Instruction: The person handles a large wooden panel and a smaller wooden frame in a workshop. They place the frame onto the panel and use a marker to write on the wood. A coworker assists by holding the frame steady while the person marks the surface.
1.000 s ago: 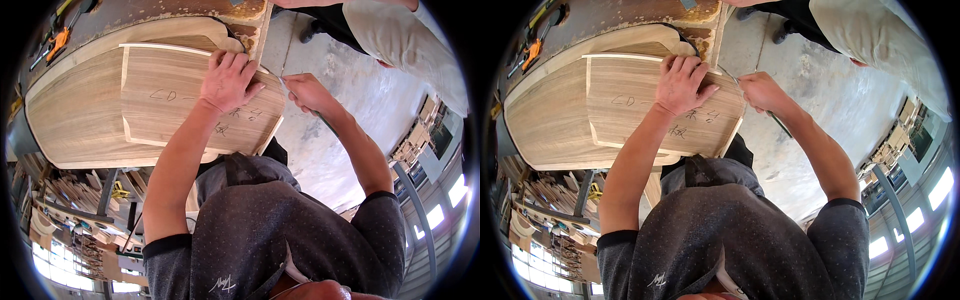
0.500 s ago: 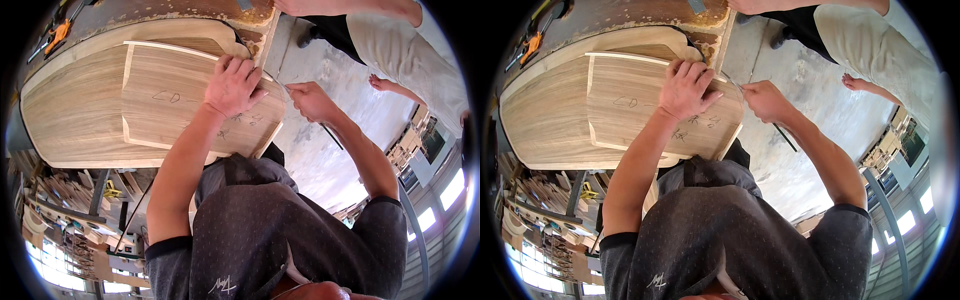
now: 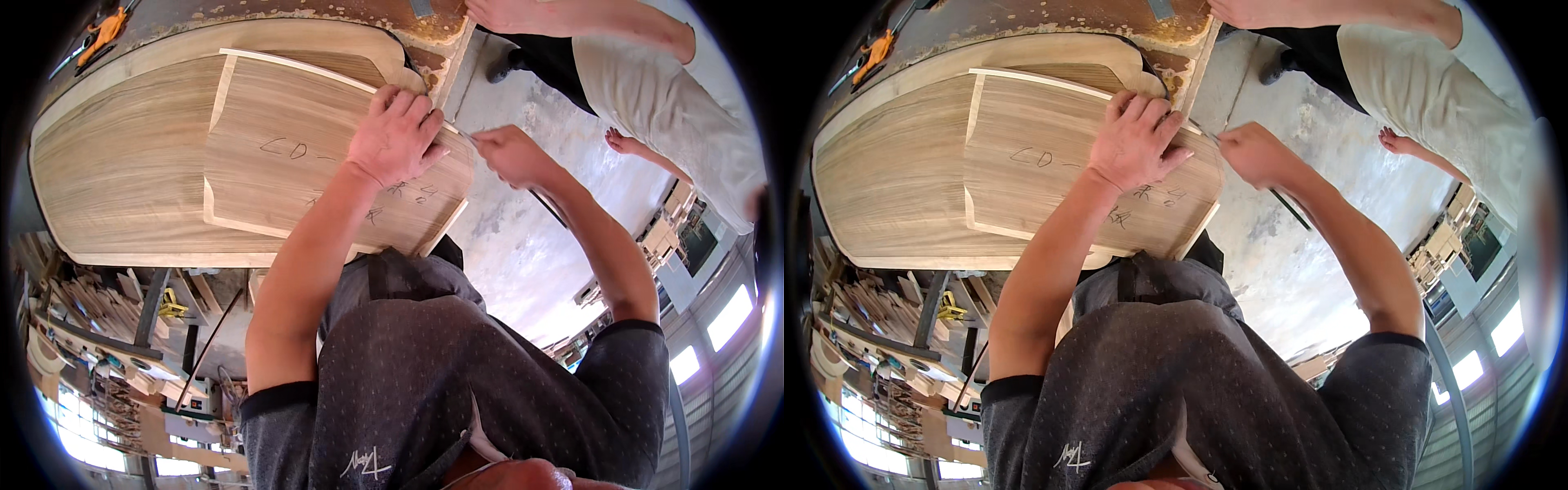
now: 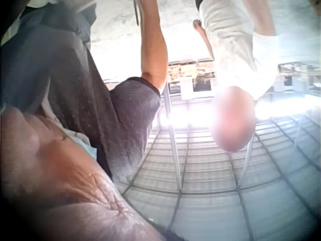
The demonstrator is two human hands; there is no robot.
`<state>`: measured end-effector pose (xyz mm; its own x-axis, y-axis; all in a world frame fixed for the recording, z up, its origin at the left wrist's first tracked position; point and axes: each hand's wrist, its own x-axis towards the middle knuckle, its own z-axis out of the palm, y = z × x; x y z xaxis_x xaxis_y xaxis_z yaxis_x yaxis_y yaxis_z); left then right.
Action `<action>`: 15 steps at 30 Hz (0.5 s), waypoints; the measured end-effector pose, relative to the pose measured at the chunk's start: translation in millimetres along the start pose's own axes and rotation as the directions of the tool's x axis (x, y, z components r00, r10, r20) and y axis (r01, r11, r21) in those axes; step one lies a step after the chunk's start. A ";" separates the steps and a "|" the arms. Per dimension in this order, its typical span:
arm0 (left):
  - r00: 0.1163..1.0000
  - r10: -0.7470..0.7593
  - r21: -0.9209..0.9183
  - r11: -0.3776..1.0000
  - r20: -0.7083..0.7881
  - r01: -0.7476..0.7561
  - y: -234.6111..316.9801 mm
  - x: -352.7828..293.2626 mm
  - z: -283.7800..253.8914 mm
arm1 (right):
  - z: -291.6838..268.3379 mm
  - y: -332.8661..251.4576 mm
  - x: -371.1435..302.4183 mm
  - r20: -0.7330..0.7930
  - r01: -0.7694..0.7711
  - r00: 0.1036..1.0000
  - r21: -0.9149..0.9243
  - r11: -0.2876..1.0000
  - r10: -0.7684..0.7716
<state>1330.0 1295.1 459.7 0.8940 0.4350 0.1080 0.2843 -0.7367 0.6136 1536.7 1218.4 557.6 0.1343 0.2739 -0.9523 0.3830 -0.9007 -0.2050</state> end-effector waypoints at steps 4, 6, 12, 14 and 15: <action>1.000 -0.016 0.016 1.000 -0.004 0.016 -0.1 -1.0 -2.5 | 0.2 -3.5 0.7 0.017 -0.056 0.998 0.039 0.998 0.056; 1.000 -0.001 0.004 1.000 -0.005 0.001 -0.6 0.1 -2.6 | 4.4 -4.8 21.3 0.023 -0.030 0.999 0.077 0.997 0.028; 1.000 -0.012 -0.004 1.000 -0.008 0.012 -1.4 -0.7 -1.1 | 5.0 -6.0 -0.4 -0.013 -0.130 0.991 0.193 0.973 0.135; 1.000 -0.013 -0.006 1.000 -0.007 0.013 -1.8 -0.4 -0.9 | 12.3 5.5 13.0 -0.016 -0.087 0.996 0.215 0.973 0.093; 1.000 -0.009 -0.003 1.000 0.001 0.009 -1.6 -0.1 -0.3 | 13.4 8.8 17.8 -0.020 -0.060 0.998 0.226 0.972 0.066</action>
<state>1329.3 1296.4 458.9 0.8915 0.4414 0.1015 0.2917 -0.7310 0.6169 1530.2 1210.8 535.8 0.1779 0.2203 -0.9591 0.1577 -0.9684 -0.1932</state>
